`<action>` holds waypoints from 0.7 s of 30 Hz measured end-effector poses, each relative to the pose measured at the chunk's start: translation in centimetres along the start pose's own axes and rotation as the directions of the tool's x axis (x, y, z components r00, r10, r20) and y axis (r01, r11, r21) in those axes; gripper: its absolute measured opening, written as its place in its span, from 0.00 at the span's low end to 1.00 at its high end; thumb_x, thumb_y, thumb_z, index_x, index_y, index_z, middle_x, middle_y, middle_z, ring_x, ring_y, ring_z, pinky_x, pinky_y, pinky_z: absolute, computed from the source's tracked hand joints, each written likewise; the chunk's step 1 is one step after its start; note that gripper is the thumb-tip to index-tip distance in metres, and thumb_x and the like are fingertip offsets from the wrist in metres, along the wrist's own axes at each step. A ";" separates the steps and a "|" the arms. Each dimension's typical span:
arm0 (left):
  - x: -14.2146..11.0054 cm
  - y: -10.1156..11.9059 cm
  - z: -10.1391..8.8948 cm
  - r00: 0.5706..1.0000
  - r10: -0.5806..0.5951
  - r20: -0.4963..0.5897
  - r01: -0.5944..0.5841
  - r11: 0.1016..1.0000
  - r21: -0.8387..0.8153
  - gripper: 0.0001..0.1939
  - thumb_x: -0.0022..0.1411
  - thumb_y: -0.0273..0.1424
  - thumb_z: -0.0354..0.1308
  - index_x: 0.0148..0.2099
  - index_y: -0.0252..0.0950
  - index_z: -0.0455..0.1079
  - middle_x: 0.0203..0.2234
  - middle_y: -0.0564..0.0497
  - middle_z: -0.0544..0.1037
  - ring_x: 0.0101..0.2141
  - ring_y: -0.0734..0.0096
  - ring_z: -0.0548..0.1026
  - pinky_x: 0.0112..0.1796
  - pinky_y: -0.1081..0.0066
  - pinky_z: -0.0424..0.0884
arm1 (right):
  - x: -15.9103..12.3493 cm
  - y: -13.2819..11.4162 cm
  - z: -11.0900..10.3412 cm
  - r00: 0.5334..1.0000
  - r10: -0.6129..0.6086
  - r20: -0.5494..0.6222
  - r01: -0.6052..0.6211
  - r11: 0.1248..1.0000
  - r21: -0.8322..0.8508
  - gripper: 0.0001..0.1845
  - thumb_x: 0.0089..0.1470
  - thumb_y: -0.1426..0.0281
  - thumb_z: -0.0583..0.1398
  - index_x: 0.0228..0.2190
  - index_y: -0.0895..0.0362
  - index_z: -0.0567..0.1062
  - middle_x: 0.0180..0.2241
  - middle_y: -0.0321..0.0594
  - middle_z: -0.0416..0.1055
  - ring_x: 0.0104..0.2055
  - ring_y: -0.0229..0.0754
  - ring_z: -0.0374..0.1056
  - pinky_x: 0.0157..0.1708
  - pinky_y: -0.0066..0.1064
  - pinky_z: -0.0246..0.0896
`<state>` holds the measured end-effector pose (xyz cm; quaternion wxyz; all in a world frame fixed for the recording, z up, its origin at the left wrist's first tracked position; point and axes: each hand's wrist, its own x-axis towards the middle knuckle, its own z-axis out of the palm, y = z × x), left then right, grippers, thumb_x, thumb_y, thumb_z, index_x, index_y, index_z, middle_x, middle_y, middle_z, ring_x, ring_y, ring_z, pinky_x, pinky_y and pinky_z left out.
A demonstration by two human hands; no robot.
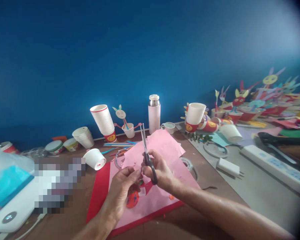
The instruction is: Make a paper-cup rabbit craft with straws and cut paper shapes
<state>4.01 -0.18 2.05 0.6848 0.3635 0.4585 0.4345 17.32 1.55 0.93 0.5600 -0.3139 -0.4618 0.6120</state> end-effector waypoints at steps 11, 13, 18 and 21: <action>0.2 -0.6 -0.4 0.995 0.083 -0.048 -0.081 0.996 0.046 0.09 0.47 0.33 0.61 0.25 0.33 0.66 0.16 0.57 0.70 0.17 0.81 0.65 0.19 0.79 0.59 | -0.2 0.8 0.5 1.000 0.006 -0.017 -0.005 0.998 0.061 0.21 0.32 0.81 0.58 0.32 0.54 0.60 0.20 0.27 0.61 0.20 0.30 0.57 0.19 0.22 0.52; 0.1 -0.5 -0.3 0.995 0.086 -0.057 -0.083 0.995 0.048 0.09 0.47 0.32 0.62 0.25 0.33 0.66 0.16 0.57 0.70 0.17 0.82 0.64 0.19 0.80 0.59 | -0.2 1.0 0.4 1.000 0.010 -0.008 -0.009 0.999 0.047 0.21 0.33 0.80 0.58 0.33 0.54 0.60 0.20 0.26 0.61 0.20 0.31 0.57 0.20 0.22 0.53; 0.1 0.6 -0.4 0.988 0.068 -0.141 -0.055 0.994 0.092 0.07 0.46 0.31 0.62 0.25 0.33 0.67 0.16 0.56 0.71 0.18 0.81 0.66 0.22 0.79 0.61 | 0.1 0.8 -0.1 0.999 0.037 0.015 -0.036 0.999 -0.025 0.19 0.36 0.73 0.62 0.32 0.55 0.60 0.21 0.28 0.61 0.21 0.31 0.57 0.21 0.23 0.52; 0.2 1.2 -0.8 0.978 0.118 -0.173 -0.094 0.986 0.141 0.07 0.45 0.31 0.61 0.24 0.33 0.67 0.17 0.56 0.71 0.19 0.80 0.67 0.24 0.79 0.62 | 0.1 -0.1 -0.6 0.995 0.092 0.039 -0.088 0.992 -0.092 0.17 0.38 0.71 0.62 0.30 0.56 0.61 0.21 0.29 0.61 0.23 0.32 0.58 0.24 0.25 0.54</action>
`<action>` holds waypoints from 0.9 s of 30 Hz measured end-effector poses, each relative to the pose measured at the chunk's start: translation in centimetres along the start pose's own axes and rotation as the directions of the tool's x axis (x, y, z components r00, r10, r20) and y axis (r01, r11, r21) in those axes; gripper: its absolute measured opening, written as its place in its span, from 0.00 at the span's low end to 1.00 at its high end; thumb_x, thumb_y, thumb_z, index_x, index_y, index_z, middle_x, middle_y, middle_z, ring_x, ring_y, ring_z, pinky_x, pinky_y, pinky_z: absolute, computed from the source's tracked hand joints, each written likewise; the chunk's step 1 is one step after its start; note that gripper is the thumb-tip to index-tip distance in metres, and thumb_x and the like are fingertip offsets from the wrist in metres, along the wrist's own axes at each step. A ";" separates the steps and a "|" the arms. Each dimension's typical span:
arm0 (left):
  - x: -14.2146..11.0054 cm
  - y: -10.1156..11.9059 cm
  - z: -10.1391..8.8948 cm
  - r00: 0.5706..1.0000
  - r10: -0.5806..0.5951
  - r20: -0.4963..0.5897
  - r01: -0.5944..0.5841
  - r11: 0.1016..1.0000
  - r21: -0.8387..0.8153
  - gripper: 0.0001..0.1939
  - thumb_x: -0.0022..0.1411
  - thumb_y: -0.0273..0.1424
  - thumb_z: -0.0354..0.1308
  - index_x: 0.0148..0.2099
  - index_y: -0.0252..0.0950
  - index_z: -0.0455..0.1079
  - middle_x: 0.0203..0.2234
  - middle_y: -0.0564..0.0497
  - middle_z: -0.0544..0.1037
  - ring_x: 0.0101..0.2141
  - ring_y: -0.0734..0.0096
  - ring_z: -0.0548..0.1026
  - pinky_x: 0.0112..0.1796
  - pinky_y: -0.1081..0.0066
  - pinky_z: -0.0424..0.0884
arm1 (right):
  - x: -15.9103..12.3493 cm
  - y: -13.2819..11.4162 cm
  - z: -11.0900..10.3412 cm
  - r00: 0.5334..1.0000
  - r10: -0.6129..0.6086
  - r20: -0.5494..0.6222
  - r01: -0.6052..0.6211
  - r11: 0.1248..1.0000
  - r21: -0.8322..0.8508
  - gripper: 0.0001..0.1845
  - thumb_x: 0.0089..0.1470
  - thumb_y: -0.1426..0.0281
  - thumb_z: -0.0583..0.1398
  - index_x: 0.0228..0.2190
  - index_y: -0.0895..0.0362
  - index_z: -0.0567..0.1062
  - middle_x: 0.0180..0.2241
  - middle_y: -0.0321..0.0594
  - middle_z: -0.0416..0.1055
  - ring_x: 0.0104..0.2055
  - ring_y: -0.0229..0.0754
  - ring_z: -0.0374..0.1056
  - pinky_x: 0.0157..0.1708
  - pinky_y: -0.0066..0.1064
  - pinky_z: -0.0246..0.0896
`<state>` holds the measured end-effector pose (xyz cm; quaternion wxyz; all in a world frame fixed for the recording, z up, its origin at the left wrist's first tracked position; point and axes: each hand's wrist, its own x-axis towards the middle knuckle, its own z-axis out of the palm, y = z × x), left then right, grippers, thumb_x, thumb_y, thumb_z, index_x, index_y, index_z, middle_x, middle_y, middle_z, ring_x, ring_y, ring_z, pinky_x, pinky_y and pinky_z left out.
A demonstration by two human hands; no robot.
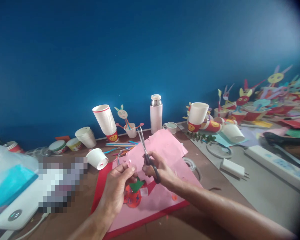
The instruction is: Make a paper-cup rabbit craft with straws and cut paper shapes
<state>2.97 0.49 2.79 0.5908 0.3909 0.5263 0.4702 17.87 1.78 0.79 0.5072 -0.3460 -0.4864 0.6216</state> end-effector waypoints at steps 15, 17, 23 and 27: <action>1.3 0.9 -1.4 0.992 0.120 -0.044 -0.124 0.988 -0.092 0.04 0.45 0.28 0.60 0.25 0.32 0.69 0.19 0.55 0.71 0.21 0.79 0.68 0.27 0.77 0.65 | -0.7 0.7 -1.2 0.909 0.128 0.397 -0.095 0.990 -0.102 0.15 0.49 0.61 0.58 0.35 0.58 0.63 0.21 0.31 0.61 0.22 0.31 0.58 0.24 0.24 0.56; 1.4 0.8 -1.6 0.993 0.115 -0.039 -0.118 0.989 -0.090 0.04 0.45 0.28 0.60 0.26 0.32 0.70 0.20 0.55 0.71 0.22 0.78 0.68 0.28 0.76 0.65 | -0.7 0.9 -1.3 0.904 0.138 0.406 -0.107 0.989 -0.098 0.16 0.47 0.61 0.60 0.35 0.58 0.63 0.22 0.31 0.61 0.23 0.31 0.59 0.25 0.25 0.58; 1.6 0.8 -1.7 0.991 0.136 0.009 -0.134 0.986 -0.094 0.02 0.48 0.27 0.57 0.27 0.33 0.69 0.22 0.55 0.70 0.23 0.78 0.68 0.28 0.76 0.65 | -0.6 1.4 -1.3 0.900 0.180 0.398 -0.154 0.983 -0.098 0.19 0.45 0.60 0.61 0.35 0.57 0.63 0.24 0.32 0.62 0.23 0.31 0.59 0.26 0.27 0.61; 1.5 0.9 -1.6 0.993 0.113 0.028 -0.109 0.986 -0.125 0.01 0.48 0.26 0.57 0.27 0.33 0.68 0.22 0.55 0.69 0.22 0.80 0.66 0.27 0.77 0.65 | -0.5 1.4 -1.3 0.902 0.172 0.395 -0.145 0.984 -0.099 0.20 0.45 0.59 0.61 0.35 0.57 0.63 0.24 0.32 0.62 0.23 0.31 0.59 0.26 0.28 0.61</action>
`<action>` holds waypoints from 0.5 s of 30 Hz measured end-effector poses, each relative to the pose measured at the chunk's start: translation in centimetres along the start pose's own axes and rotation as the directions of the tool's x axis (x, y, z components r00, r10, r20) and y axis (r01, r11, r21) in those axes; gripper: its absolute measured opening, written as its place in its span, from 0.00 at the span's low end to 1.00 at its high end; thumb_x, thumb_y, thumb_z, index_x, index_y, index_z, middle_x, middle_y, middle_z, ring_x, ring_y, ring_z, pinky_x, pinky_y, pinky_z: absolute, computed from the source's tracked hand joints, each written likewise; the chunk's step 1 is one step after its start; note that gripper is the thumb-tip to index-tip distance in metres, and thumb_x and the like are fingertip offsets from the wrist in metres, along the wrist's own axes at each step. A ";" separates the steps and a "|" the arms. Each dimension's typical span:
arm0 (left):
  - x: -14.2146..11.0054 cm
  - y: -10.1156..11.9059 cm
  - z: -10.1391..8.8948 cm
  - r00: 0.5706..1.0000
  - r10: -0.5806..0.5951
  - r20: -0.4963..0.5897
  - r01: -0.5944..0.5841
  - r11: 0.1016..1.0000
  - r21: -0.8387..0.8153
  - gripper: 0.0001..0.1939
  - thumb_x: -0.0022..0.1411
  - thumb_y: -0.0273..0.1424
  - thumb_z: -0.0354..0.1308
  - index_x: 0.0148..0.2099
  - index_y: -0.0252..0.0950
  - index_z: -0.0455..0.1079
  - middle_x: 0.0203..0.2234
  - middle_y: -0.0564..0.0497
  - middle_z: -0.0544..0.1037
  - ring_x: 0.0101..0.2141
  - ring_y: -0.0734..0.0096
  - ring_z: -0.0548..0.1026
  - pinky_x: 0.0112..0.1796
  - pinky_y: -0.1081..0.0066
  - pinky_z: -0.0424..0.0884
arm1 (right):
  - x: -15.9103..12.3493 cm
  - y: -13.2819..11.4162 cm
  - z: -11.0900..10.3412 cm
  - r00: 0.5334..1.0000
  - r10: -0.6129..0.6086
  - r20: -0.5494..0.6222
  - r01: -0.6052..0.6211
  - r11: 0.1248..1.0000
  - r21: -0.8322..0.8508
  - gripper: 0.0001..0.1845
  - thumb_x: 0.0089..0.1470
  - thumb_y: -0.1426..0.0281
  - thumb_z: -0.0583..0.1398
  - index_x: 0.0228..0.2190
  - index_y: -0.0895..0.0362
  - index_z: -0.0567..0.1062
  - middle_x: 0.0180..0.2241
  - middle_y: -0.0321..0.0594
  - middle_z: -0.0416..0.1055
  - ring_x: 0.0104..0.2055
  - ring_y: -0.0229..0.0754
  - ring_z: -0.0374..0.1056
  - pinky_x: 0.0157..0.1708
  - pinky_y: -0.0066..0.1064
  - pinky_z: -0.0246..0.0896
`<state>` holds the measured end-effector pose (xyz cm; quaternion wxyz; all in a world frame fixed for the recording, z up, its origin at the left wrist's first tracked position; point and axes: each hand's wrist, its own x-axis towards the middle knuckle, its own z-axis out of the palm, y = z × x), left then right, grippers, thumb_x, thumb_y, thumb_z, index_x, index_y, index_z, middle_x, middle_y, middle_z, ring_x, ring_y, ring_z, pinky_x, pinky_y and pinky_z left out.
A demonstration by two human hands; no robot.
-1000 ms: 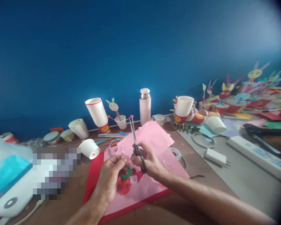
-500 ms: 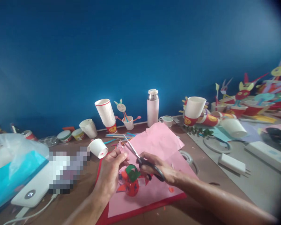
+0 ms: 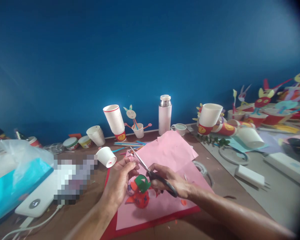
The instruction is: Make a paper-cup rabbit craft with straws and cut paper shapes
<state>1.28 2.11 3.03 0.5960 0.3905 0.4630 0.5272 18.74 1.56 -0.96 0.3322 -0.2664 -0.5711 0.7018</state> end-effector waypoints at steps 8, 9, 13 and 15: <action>-0.3 -0.2 -0.1 0.997 -0.080 0.007 0.079 0.994 0.072 0.02 0.50 0.28 0.56 0.29 0.34 0.67 0.21 0.56 0.70 0.21 0.81 0.68 0.28 0.77 0.66 | 0.0 -0.2 0.1 1.000 -0.006 -0.006 0.006 1.000 -0.009 0.21 0.44 0.58 0.61 0.35 0.58 0.63 0.22 0.31 0.62 0.22 0.31 0.59 0.24 0.25 0.59; -0.3 -0.2 -0.1 0.997 -0.083 0.007 0.083 0.994 0.077 0.02 0.50 0.28 0.56 0.29 0.34 0.67 0.21 0.56 0.70 0.21 0.81 0.68 0.28 0.78 0.66 | 0.0 -0.2 0.1 1.000 -0.007 -0.006 0.007 1.000 -0.015 0.21 0.44 0.58 0.61 0.35 0.58 0.63 0.21 0.31 0.62 0.21 0.31 0.59 0.24 0.25 0.58; -0.4 -0.2 -0.1 0.997 -0.081 0.004 0.081 0.993 0.081 0.02 0.50 0.28 0.57 0.28 0.34 0.66 0.21 0.56 0.71 0.21 0.82 0.68 0.28 0.78 0.67 | -0.1 -0.2 0.0 1.000 0.003 -0.018 -0.003 1.000 -0.030 0.21 0.44 0.58 0.61 0.35 0.58 0.63 0.22 0.31 0.63 0.21 0.31 0.60 0.23 0.24 0.58; -0.4 -0.2 -0.1 0.997 -0.078 0.008 0.077 0.994 0.081 0.02 0.50 0.28 0.57 0.28 0.34 0.66 0.21 0.56 0.71 0.21 0.82 0.68 0.28 0.77 0.67 | -0.1 -0.2 0.0 1.000 0.003 -0.018 -0.004 0.999 -0.042 0.20 0.44 0.58 0.61 0.35 0.58 0.63 0.21 0.31 0.63 0.21 0.31 0.61 0.22 0.23 0.58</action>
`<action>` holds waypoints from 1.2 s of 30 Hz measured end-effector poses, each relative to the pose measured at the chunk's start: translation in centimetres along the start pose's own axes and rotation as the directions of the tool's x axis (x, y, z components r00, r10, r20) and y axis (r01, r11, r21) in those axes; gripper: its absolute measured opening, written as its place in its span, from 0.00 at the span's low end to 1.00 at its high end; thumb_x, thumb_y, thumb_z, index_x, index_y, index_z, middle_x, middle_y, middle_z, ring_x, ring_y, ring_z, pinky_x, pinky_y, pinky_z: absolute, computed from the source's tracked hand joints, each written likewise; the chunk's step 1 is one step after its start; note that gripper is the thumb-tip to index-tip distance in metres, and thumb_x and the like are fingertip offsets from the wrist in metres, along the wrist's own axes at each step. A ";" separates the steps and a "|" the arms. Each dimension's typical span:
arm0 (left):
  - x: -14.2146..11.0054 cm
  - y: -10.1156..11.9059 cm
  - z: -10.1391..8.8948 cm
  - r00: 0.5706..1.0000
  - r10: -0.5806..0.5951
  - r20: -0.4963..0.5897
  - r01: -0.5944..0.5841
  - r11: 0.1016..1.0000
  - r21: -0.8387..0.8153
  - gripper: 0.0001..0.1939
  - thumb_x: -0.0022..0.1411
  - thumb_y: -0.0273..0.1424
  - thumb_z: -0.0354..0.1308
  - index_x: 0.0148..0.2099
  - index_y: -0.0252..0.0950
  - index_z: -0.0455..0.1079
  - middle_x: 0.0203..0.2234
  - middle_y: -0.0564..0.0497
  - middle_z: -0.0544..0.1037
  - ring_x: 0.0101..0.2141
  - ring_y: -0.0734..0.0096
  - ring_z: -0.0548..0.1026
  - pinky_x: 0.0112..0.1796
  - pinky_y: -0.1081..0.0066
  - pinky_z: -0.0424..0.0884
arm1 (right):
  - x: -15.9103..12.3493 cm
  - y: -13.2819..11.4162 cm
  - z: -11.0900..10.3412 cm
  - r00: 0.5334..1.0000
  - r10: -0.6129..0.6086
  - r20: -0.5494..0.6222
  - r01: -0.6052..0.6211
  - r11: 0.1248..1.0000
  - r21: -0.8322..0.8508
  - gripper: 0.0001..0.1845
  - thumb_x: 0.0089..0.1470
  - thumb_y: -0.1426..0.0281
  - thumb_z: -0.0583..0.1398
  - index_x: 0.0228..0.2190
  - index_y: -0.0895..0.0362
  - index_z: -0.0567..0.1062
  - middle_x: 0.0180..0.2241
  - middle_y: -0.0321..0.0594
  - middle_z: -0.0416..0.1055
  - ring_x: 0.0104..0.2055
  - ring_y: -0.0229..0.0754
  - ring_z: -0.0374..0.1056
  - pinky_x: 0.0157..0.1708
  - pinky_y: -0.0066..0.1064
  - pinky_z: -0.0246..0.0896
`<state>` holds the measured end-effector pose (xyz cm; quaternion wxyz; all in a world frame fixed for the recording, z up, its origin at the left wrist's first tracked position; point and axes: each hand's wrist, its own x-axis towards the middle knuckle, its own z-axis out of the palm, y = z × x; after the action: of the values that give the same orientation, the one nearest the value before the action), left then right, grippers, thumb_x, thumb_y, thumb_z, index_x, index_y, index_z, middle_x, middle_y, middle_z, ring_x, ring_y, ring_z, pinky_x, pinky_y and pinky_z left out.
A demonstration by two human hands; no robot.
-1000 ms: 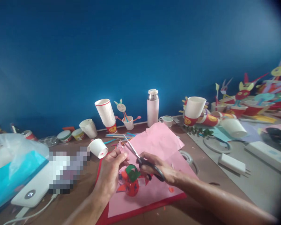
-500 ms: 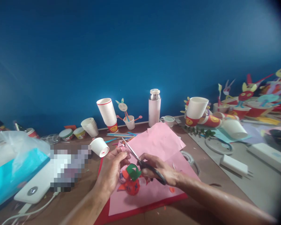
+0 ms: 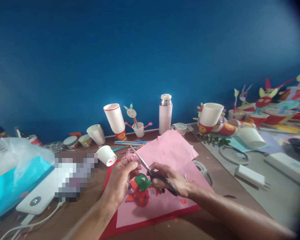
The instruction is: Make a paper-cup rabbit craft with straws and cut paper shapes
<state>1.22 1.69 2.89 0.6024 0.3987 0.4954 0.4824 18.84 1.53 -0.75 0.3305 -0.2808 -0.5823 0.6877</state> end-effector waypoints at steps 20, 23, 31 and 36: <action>0.1 0.6 0.0 0.999 0.000 0.040 0.001 0.999 -0.037 0.03 0.46 0.26 0.58 0.24 0.32 0.68 0.18 0.55 0.71 0.20 0.80 0.67 0.26 0.78 0.65 | -0.3 -0.4 -0.5 1.000 0.010 -0.015 -0.012 0.997 -0.078 0.17 0.45 0.61 0.61 0.34 0.59 0.65 0.17 0.29 0.62 0.17 0.29 0.57 0.17 0.21 0.53; 0.2 0.4 -0.1 0.998 0.015 0.061 -0.014 1.000 -0.022 0.02 0.47 0.26 0.58 0.25 0.32 0.68 0.18 0.55 0.71 0.21 0.79 0.68 0.26 0.77 0.65 | -0.3 -0.5 -0.6 0.999 0.029 -0.028 -0.031 0.995 -0.094 0.17 0.45 0.61 0.61 0.33 0.59 0.65 0.17 0.29 0.62 0.17 0.29 0.58 0.16 0.20 0.51; 0.2 0.5 -0.1 0.998 -0.013 0.058 0.016 0.998 -0.059 0.02 0.45 0.25 0.59 0.23 0.32 0.68 0.18 0.55 0.70 0.21 0.79 0.68 0.26 0.77 0.66 | -0.2 -0.5 -0.9 0.999 0.041 -0.022 -0.043 0.994 -0.102 0.18 0.44 0.60 0.61 0.32 0.59 0.65 0.16 0.29 0.62 0.15 0.29 0.58 0.15 0.20 0.51; 0.3 0.4 -0.3 0.997 -0.028 0.076 0.032 0.998 -0.051 0.02 0.46 0.26 0.59 0.24 0.32 0.68 0.18 0.54 0.71 0.21 0.78 0.68 0.27 0.77 0.66 | -0.3 -0.8 -1.0 0.999 0.044 -0.025 -0.047 0.991 -0.127 0.17 0.45 0.60 0.61 0.32 0.59 0.66 0.15 0.29 0.63 0.14 0.29 0.57 0.14 0.20 0.52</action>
<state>0.83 2.05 3.12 0.6380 0.3933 0.4655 0.4707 19.93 1.99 -0.17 0.3025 -0.3220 -0.6146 0.6535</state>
